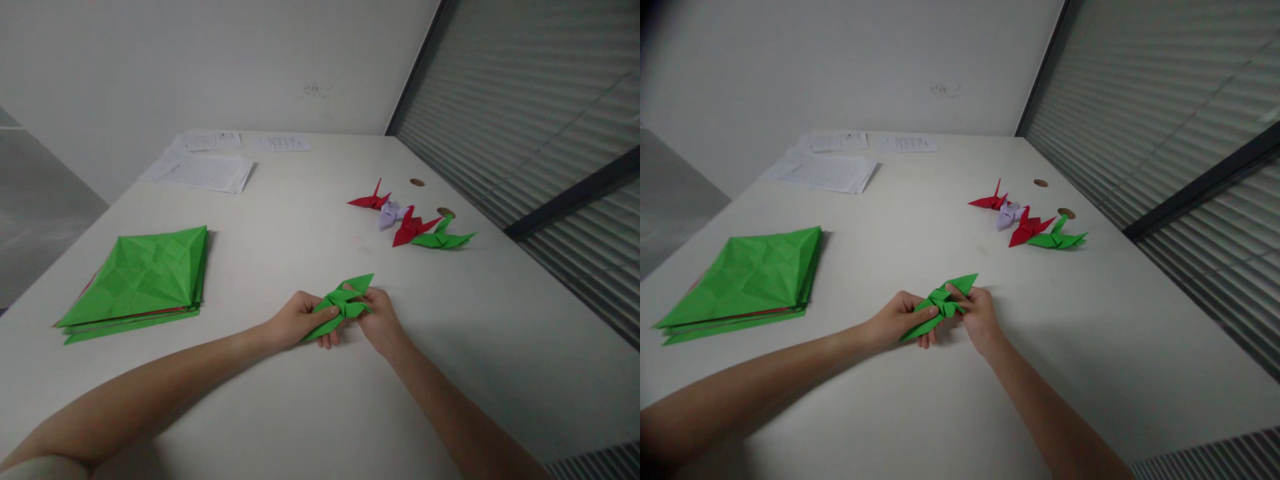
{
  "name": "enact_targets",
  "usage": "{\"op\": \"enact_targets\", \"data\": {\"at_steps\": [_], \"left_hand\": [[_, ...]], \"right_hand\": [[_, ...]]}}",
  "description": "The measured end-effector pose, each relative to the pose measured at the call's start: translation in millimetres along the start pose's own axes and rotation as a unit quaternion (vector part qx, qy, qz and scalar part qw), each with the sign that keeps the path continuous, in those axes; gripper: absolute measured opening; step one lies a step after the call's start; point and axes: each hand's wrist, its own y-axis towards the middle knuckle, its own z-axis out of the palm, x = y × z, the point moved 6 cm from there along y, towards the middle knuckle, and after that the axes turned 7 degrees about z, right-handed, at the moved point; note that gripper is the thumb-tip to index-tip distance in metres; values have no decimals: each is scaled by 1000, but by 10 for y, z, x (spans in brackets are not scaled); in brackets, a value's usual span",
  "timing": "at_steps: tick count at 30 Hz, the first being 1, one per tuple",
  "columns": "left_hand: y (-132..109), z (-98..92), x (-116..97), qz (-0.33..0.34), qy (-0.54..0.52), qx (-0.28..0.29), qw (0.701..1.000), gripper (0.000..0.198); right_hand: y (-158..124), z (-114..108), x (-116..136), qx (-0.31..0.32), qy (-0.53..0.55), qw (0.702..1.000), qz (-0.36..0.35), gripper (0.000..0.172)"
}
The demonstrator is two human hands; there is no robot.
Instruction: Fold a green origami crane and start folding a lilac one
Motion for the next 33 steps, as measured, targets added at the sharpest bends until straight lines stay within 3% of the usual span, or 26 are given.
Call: {"op": "enact_targets", "data": {"at_steps": [9, 15, 21, 25, 29, 33], "left_hand": [[-22, 15, -75, 18, 6, 13, 1000, 50], [11, -39, -21, 19, 18, -5, 1000, 49], [24, -76, -21, 27, 26, -13, 999, 49], [13, -54, -56, 25, 31, 0, 999, 50], [-8, -7, -76, 16, 28, 20, 999, 50], [-6, -16, -64, 24, 28, 13, 999, 51]], "right_hand": [[-52, 40, 80, 30, 45, 998, 42, 47], [-32, 26, 49, 47, -13, 999, 20, 47], [3, 20, -22, 63, 6, 997, 42, 44], [-12, 18, 15, 41, 38, 998, 29, 44], [-60, 78, 46, 67, 3, 997, 27, 44], [-57, 60, 45, 51, -1, 999, 11, 42]]}}
